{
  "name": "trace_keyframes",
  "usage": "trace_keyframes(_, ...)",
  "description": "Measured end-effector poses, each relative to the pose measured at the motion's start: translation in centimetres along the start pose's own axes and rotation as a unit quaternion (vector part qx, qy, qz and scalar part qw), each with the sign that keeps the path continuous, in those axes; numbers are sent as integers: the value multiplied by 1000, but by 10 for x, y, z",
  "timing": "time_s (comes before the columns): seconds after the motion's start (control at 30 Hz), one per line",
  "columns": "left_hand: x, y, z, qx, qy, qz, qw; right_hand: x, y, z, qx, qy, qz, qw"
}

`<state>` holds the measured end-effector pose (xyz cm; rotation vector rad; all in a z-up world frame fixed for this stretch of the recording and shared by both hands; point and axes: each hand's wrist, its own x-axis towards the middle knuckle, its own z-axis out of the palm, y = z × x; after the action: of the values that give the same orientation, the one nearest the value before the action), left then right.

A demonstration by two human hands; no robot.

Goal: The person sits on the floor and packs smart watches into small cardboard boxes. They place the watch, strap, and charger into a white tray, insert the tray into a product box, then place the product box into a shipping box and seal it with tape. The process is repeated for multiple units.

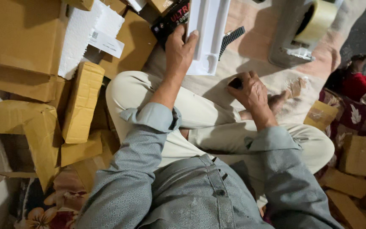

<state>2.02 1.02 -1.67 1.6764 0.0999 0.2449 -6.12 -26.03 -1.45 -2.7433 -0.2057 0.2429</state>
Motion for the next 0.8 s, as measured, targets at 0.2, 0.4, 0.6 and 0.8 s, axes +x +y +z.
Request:
trace_keyframes(0.2, -1, -15, 6, 15, -62, 3, 998, -2, -39, -33, 103, 90, 29, 990)
trace_keyframes(0.4, -23, -4, 29, 263, -322, 184, 891, 6, -74, -87, -282, 260, -295, 875)
trace_keyframes(0.6, -35, 35, 16, 264, -87, 351, 894, -1, -30, -53, -90, 26, -55, 994)
trace_keyframes(0.8, -41, 23, 12, -22, -70, -96, 993, -18, -18, 3, 524, 76, 210, 822)
